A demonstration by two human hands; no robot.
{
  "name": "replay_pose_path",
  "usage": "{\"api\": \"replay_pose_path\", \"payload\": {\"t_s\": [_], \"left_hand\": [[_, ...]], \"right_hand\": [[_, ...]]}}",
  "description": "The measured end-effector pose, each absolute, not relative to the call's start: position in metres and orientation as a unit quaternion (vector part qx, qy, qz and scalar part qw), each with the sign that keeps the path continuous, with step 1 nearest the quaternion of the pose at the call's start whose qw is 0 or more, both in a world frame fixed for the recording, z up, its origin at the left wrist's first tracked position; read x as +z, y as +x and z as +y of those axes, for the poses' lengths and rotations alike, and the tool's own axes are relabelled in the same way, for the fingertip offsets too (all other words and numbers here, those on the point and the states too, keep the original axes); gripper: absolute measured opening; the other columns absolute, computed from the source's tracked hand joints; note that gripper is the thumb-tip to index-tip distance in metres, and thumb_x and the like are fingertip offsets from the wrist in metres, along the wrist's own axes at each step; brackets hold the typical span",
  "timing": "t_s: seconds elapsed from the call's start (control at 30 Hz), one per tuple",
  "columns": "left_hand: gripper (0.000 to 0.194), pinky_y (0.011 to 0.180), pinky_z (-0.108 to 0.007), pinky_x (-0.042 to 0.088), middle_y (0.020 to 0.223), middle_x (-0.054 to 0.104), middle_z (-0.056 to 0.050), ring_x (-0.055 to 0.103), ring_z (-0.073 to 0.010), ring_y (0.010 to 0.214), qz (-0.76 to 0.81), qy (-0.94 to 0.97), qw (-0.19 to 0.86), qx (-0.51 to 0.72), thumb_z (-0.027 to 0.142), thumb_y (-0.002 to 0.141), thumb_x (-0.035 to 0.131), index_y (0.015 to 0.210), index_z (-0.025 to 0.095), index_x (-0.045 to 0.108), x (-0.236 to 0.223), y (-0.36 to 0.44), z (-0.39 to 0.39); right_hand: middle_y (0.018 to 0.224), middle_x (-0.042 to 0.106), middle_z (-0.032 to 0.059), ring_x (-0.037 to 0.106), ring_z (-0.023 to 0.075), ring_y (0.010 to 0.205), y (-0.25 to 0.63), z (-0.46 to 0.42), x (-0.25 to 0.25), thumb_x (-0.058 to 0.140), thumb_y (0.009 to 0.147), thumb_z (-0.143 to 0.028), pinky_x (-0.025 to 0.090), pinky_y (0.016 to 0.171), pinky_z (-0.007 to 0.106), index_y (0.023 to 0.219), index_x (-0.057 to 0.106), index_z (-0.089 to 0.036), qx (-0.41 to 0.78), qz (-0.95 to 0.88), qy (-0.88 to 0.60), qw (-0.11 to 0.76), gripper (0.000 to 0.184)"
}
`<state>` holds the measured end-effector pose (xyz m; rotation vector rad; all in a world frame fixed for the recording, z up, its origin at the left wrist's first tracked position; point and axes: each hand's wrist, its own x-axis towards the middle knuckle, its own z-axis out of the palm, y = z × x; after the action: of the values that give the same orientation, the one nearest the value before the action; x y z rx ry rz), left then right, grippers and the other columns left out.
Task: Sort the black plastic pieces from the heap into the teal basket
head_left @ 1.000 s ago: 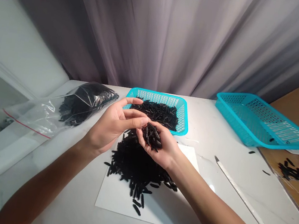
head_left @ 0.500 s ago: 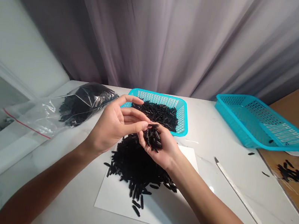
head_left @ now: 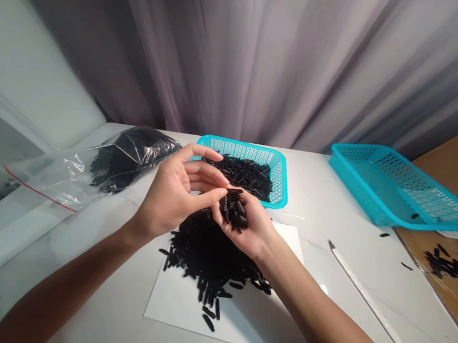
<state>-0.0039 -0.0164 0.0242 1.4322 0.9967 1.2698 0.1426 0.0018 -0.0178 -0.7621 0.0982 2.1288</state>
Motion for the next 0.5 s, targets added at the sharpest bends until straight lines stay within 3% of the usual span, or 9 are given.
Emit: {"api": "replay_pose_path", "payload": {"t_s": [0.5], "left_hand": [[0.033, 0.08, -0.02, 0.063, 0.084, 0.074, 0.001, 0.074, -0.0115, 0.081, 0.386, 0.59, 0.475, 0.527, 0.012, 0.075, 0.081, 0.102, 0.019, 0.062, 0.0204, -0.0047, -0.0147]], "right_hand": [[0.061, 0.067, 0.0045, 0.068, 0.0148, 0.054, 0.1435, 0.0022, -0.0199, 0.044, 0.097, -0.011, 0.064, 0.055, 0.026, 0.08, 0.059, -0.014, 0.857, 0.029, -0.297, 0.42, 0.023]]}}
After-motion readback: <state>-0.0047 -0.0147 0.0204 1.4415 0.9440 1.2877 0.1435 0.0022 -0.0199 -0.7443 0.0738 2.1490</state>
